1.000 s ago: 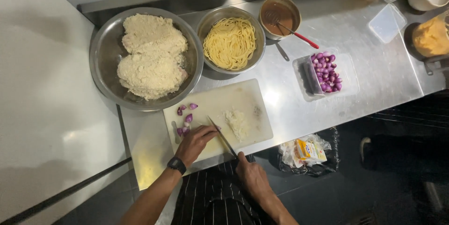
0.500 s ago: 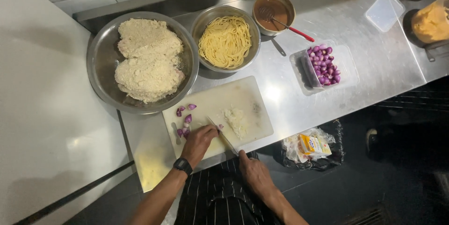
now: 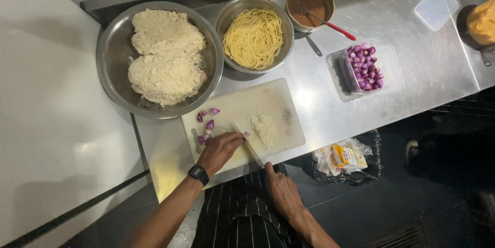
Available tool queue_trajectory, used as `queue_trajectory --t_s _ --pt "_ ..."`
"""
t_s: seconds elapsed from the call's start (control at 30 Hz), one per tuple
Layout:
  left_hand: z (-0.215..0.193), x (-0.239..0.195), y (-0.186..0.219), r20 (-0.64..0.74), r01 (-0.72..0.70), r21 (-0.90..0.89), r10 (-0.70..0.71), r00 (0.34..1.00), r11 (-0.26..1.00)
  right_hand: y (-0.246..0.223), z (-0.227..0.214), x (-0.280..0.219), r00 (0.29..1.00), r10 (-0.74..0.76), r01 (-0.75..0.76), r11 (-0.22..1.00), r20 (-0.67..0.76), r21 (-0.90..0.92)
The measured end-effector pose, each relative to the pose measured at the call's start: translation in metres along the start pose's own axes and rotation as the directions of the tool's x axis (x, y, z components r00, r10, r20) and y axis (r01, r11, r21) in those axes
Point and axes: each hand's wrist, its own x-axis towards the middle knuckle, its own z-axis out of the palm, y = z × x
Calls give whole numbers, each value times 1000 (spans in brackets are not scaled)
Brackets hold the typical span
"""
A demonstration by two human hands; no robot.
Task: The person chops red onions on a white cutting board using a knife. The person holds the onion with the left hand and slices it into small pieces with the right hand. Nearby, there are bowls containing breadcrumbs, spaghetti, and a sauce, along with a container of whole red onions.
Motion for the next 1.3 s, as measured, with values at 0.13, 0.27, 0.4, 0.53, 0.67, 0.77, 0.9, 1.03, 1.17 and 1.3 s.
queue_trajectory --t_s 0.13,0.27,0.4,0.53,0.67,0.77,0.9,1.03,1.17,1.3 --pt "4 -3 -1 18 80 -77 -79 997 994 -6 -14 -1 998 -44 43 999 -45 -13" --pt "-4 3 0 -40 -25 29 27 999 999 -9 -17 -3 1000 14 -14 998 11 69" --pt "-2 1 4 159 308 -274 -273 949 911 -1 -12 -7 990 -102 103 995 -98 -2" --pt "-23 14 14 324 604 -454 -509 797 655 -1 -7 1 999 -15 16 1000 -36 22" --pt "4 -13 9 68 226 -224 -216 974 948 -13 -12 -16 1000 -4 5 999 -21 35" --pt "0 -1 -4 -37 25 -6 -25 999 1000 -9 -10 2 1000 26 -25 999 -11 37" --pt "-7 4 5 212 501 -421 -454 865 757 -14 -15 10 999 34 -34 999 -7 5" --pt "0 -4 2 -23 76 -70 -77 997 995 -9 -4 -3 998 -6 6 1000 -64 -5" --pt "-25 10 21 339 656 -447 -564 753 608 -16 -13 0 999 9 -8 1000 -33 29" --pt "4 -11 5 125 352 -328 -330 936 877 -15 -12 -11 993 83 -85 996 81 25"
